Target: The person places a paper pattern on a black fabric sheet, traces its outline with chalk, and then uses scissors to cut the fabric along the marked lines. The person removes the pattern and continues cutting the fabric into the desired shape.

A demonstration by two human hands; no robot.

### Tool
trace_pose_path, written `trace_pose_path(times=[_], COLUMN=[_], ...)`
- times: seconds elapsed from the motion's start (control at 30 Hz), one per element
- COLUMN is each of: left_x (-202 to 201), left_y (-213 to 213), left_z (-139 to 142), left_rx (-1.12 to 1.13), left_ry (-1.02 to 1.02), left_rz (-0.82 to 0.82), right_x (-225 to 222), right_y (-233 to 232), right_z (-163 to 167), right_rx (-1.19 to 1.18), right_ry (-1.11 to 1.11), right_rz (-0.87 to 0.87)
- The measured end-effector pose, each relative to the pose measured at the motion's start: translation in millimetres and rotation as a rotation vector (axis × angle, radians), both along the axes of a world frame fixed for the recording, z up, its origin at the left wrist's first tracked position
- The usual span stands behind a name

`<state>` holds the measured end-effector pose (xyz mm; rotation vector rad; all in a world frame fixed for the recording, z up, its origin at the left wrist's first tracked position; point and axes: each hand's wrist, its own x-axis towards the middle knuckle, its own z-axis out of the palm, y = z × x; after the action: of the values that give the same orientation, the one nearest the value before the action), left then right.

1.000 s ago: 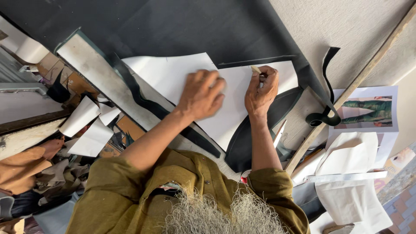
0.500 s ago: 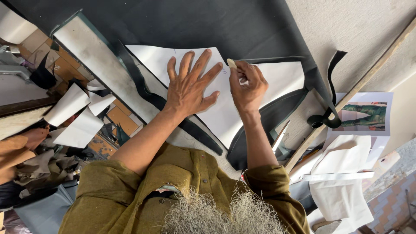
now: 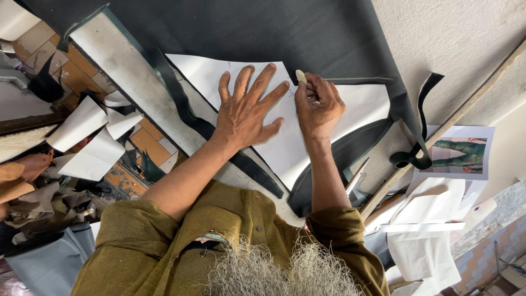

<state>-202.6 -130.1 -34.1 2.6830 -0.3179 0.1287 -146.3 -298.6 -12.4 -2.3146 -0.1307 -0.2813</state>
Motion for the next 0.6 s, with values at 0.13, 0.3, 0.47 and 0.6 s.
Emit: trace_pose_path(times=[0.13, 0.3, 0.47, 0.6], left_x=[1, 1, 1, 3], left_y=[1, 1, 1, 2], left_z=[0, -1, -2, -5], left_rx=[0.001, 0.002, 0.020, 0.041], left_ry=[-0.004, 0.013, 0.028, 0.111], left_rz=[-0.002, 0.002, 0.014, 0.005], right_x=[1, 17, 36, 49], right_y=[2, 11, 26, 20], right_z=[1, 1, -1, 8], right_rx=[0.003, -0.026, -0.036, -0.032], right_ry=[0.010, -0.126, -0.172, -0.228], right_rz=[0.010, 0.100, 0.137, 0.158])
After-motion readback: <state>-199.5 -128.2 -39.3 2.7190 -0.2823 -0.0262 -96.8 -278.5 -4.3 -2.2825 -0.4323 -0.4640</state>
